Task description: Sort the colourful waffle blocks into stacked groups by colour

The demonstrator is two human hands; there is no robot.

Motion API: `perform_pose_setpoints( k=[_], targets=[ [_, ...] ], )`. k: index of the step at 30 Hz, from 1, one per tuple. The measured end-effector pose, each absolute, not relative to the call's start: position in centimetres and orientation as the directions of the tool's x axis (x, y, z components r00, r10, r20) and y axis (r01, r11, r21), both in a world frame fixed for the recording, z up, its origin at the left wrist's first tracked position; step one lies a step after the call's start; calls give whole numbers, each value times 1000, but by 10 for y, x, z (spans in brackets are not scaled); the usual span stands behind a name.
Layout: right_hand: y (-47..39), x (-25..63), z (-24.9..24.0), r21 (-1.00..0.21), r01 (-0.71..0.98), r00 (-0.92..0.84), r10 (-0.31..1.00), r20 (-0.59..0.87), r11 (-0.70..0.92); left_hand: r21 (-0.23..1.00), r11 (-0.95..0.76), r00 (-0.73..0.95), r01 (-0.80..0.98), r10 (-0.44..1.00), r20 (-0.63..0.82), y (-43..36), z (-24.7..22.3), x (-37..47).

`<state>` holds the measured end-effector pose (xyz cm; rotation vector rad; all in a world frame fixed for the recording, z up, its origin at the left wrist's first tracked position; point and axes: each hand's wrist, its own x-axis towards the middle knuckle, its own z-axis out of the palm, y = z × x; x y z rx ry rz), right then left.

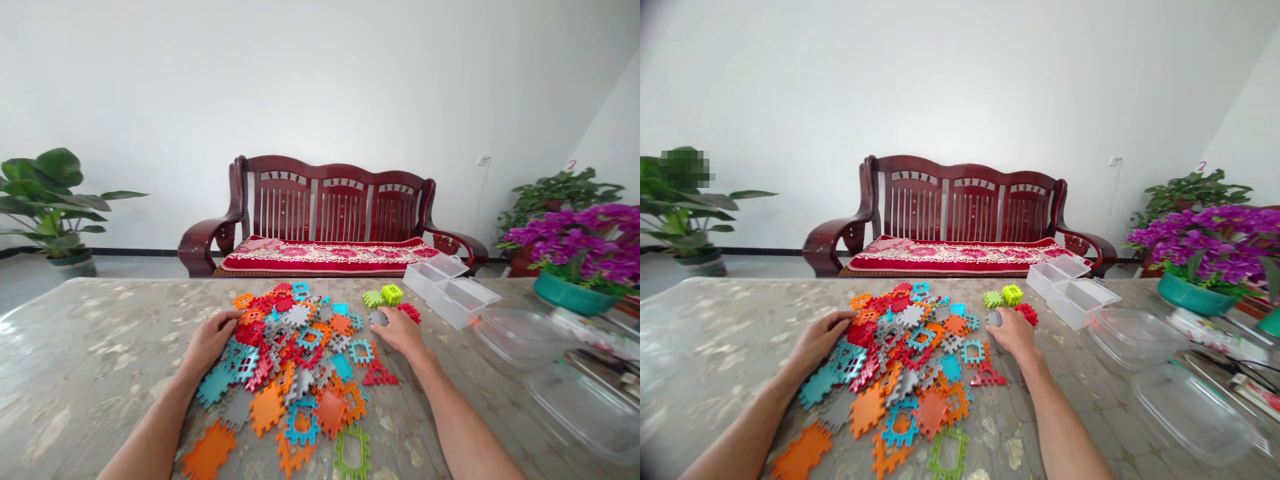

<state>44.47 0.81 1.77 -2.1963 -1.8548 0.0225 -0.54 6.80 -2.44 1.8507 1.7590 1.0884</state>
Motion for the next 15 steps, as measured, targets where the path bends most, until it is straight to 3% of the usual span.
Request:
perform_pose_setpoints(
  k=[6, 15],
  targets=[
    [5, 440, 23, -97, 971, 231, 957, 176, -217, 724, -157, -70, 671, 960, 273, 67, -23, -4],
    [8, 444, 18, -71, 976, 217, 942, 257, -205, 730, -159, -75, 664, 958, 276, 67, -24, -4]
  ],
)
